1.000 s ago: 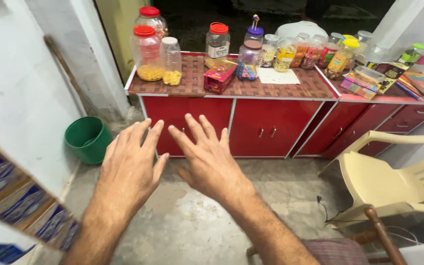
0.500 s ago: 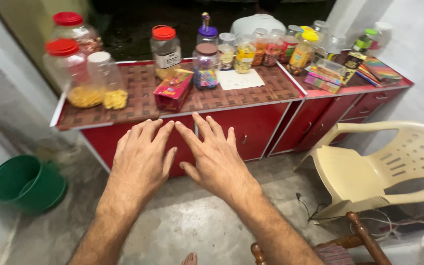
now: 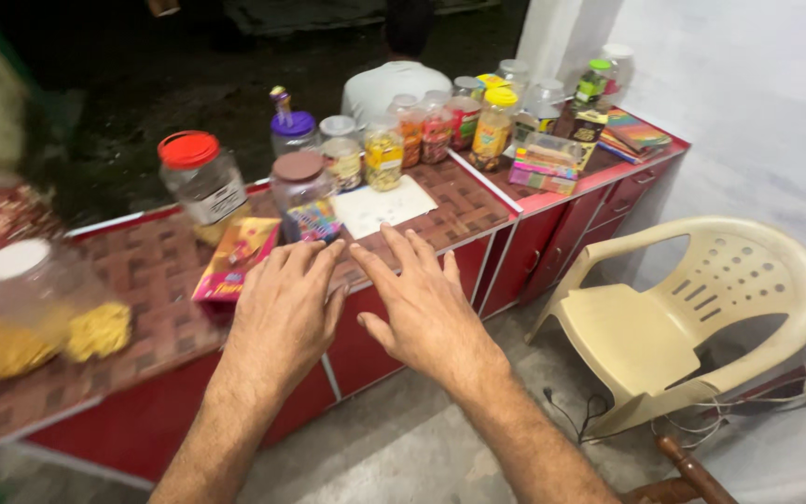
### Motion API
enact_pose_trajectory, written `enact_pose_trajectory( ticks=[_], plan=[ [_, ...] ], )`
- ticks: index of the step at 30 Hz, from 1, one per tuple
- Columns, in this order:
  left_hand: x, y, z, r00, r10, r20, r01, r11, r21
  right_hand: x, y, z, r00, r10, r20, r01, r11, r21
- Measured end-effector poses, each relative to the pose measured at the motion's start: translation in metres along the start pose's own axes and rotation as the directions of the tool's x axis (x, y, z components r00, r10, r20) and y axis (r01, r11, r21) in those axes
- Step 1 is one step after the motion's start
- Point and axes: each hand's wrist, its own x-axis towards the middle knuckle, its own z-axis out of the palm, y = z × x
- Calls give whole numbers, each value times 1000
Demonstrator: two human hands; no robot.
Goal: The person places boxes of biscuits and chocolate onto a glass-fronted display shelf, arranging them alongside jars of candy. They then wipe the glass door and the shelf interior with a cloth.
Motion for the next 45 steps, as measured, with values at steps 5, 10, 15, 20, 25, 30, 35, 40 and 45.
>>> enact_pose_trajectory(
  ticks=[5,10,15,20,25,30,35,40,45],
  plan=[
    [53,-4,65,996,6,84,-9,1000,29,28,70,13,998,45,-34,-46,999,-5],
    [126,12,128,995,60,78,-53,995,-84,59,148,4,985,160,70,-158,987,-38],
    [182,31,191,989,81,124,-60,984,-166,73,224,0,979,206,0,-204,973,-112],
    [238,50,253,977,145,156,-108,969,-222,80,290,-7,944,326,59,-316,939,-133],
    [293,63,320,964,206,170,-163,958,-235,96,354,0,915,404,20,-395,903,-170],
    [344,65,381,953,245,179,-164,912,-375,127,417,10,889,455,-48,-457,876,-152],
    [415,65,451,932,312,183,-209,878,-432,163,489,12,862,499,-84,-506,849,-151],
    [466,83,519,936,275,222,-128,849,-513,186,564,27,845,517,-134,-533,836,-132],
    [516,103,601,926,239,292,-4,781,-625,201,653,48,817,555,-160,-562,827,-2]
  ],
)
